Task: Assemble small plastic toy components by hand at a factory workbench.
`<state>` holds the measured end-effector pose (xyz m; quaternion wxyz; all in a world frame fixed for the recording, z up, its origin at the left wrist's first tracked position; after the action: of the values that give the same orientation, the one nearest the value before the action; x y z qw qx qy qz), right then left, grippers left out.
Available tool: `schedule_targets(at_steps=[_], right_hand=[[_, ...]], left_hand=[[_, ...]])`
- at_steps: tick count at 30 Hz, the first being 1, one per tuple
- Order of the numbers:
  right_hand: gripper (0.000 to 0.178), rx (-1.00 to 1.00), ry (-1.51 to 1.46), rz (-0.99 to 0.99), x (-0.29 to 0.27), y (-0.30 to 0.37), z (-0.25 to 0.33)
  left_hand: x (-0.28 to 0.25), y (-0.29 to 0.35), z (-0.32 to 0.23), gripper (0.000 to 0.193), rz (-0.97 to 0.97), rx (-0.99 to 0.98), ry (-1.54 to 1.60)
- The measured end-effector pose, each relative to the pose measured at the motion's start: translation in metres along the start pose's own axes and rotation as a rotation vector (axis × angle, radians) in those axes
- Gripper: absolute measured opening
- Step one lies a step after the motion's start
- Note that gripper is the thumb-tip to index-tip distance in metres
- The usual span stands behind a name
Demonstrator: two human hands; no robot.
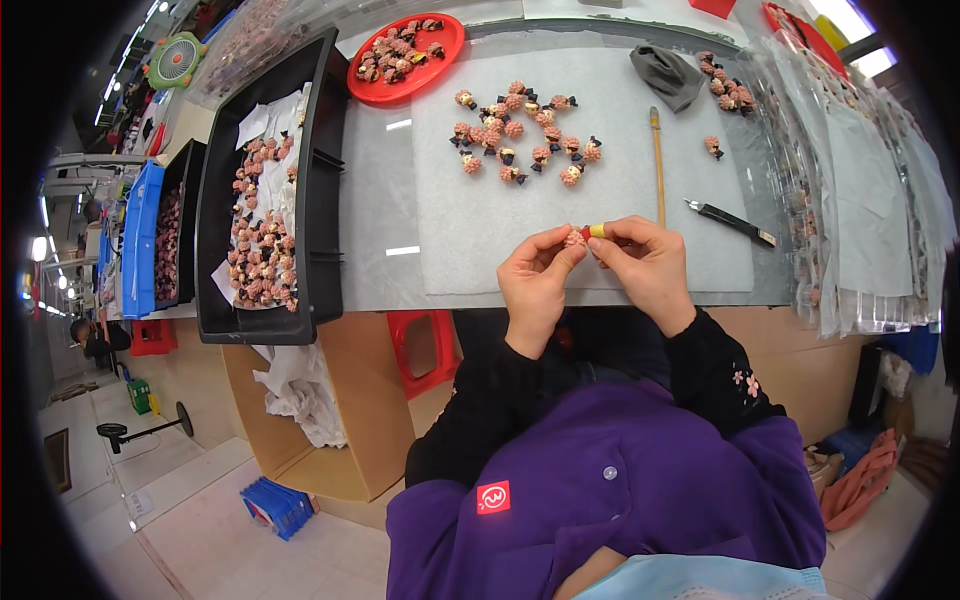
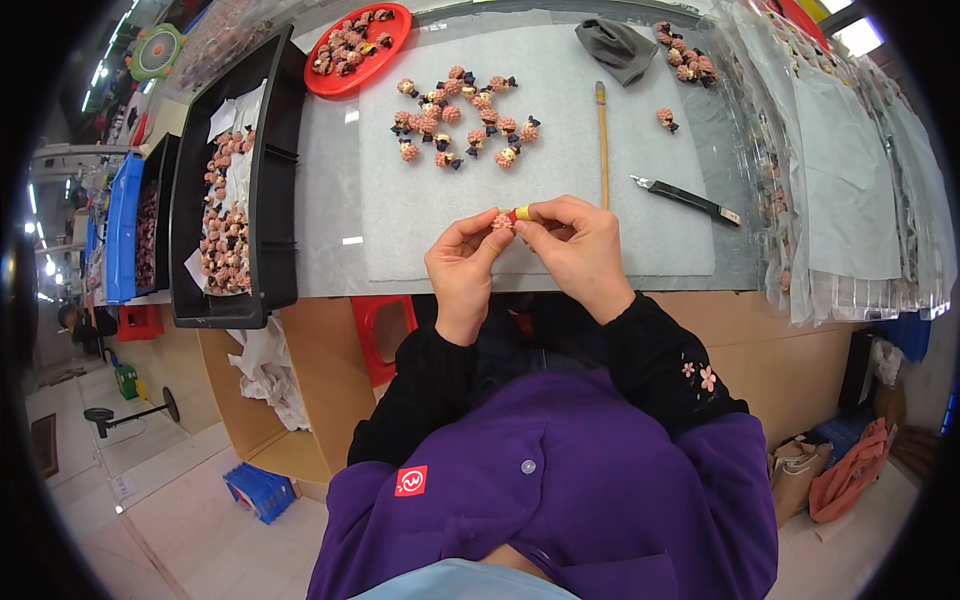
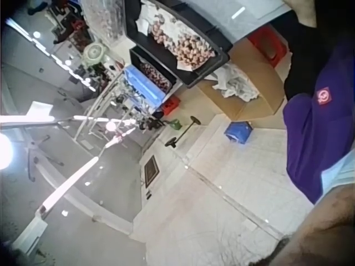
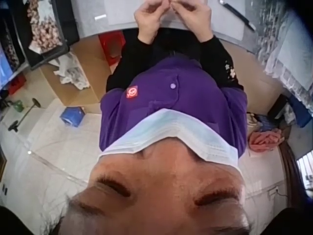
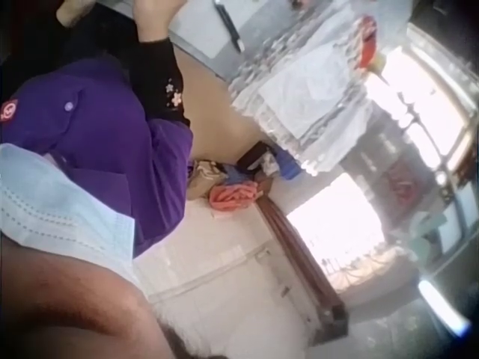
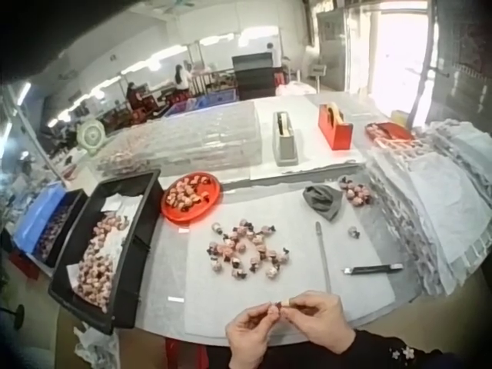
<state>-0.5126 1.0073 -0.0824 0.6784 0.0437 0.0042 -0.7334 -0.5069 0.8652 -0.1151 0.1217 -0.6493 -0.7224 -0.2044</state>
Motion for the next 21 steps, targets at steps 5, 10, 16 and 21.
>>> schedule_targets(at_steps=[5, 10, 16, 21], right_hand=[[0.009, -0.064, 0.064, -0.018, -0.003, -0.004, 0.008], [0.008, -0.008, 0.108, 0.017, -0.004, -0.006, 0.005], [0.009, -0.014, 0.146, 0.013, -0.008, -0.003, 0.008], [0.008, -0.027, 0.171, 0.016, -0.006, -0.006, 0.009]], left_hand=[[0.007, 0.003, -0.001, 0.024, 0.076, 0.078, -0.015], [0.009, 0.008, -0.003, 0.025, 0.084, 0.164, -0.021], [0.011, 0.010, -0.011, 0.023, 0.082, 0.258, -0.129], [0.014, 0.009, -0.009, 0.023, 0.128, 0.254, -0.185]])
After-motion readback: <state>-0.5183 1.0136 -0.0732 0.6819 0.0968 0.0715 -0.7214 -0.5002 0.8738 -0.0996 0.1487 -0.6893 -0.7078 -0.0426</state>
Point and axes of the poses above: each hand's wrist, its own y-axis away from the middle knuckle, its own x-axis out of the palm, z = x × y, the point moved 10 cm from there along -y, towards the middle knuckle, and after that the axes turned 1 degree about -z, right-handed, at the moved point
